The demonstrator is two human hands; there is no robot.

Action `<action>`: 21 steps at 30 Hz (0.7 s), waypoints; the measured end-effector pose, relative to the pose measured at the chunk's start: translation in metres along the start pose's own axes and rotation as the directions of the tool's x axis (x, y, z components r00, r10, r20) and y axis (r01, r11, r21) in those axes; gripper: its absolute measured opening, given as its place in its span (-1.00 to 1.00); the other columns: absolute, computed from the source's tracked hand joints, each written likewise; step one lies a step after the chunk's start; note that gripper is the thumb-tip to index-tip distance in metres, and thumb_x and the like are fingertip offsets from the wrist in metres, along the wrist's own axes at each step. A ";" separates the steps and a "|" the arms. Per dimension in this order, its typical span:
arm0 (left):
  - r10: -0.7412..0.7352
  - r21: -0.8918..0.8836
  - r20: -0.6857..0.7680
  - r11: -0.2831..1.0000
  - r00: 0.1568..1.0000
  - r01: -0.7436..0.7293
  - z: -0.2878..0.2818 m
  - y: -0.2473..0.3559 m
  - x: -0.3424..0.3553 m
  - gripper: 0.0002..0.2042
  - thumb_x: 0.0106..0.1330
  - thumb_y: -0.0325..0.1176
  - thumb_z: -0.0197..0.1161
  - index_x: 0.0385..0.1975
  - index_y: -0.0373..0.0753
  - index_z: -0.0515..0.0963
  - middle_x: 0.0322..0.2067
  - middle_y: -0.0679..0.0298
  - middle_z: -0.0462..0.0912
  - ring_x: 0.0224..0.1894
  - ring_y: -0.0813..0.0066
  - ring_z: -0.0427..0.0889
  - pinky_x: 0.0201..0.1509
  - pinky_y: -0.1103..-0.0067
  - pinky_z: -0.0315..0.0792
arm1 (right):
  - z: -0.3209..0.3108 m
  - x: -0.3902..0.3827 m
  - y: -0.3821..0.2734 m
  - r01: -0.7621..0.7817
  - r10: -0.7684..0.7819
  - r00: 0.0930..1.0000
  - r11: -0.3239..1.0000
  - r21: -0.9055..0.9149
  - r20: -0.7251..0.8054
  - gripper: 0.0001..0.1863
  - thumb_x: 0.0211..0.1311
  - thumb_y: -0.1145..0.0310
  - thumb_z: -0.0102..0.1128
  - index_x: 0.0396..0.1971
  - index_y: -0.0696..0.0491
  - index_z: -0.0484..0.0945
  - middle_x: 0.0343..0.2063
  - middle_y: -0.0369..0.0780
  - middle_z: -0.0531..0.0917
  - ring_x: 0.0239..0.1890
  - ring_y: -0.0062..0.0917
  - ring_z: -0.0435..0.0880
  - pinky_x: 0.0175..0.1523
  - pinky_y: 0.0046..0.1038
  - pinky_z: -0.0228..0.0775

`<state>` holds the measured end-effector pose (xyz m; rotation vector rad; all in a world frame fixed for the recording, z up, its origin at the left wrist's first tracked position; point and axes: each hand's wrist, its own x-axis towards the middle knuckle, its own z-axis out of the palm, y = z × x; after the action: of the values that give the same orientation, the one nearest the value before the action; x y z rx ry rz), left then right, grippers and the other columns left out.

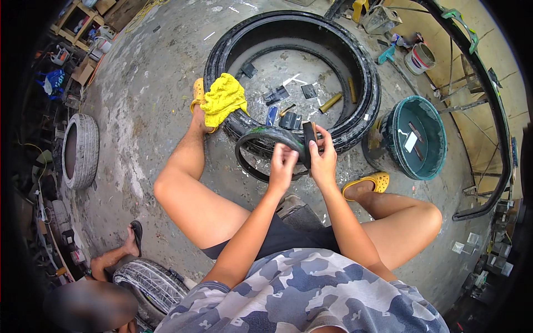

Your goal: Repair a tire inner tube by identifying the leak, sanding the area, and applying a patch.

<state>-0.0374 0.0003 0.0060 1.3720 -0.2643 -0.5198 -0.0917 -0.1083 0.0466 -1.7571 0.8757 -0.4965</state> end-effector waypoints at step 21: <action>-0.292 -0.514 -0.616 0.853 0.732 -0.092 -0.005 0.016 0.051 -0.32 0.42 0.30 -0.41 -0.50 -0.22 0.42 -0.60 0.25 0.49 -0.57 0.35 0.54 -0.36 0.48 0.45 | 0.013 -0.028 -0.008 0.099 -0.103 0.988 0.994 0.038 0.113 -0.51 0.23 0.53 0.17 0.19 0.08 0.43 -0.18 -0.14 0.57 -0.18 -0.43 0.54 -0.08 -0.46 0.48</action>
<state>0.0114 -0.0192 0.0143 0.9558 0.5396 -0.1222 -0.0982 -0.0775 0.0515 -1.7881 0.6968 -0.4678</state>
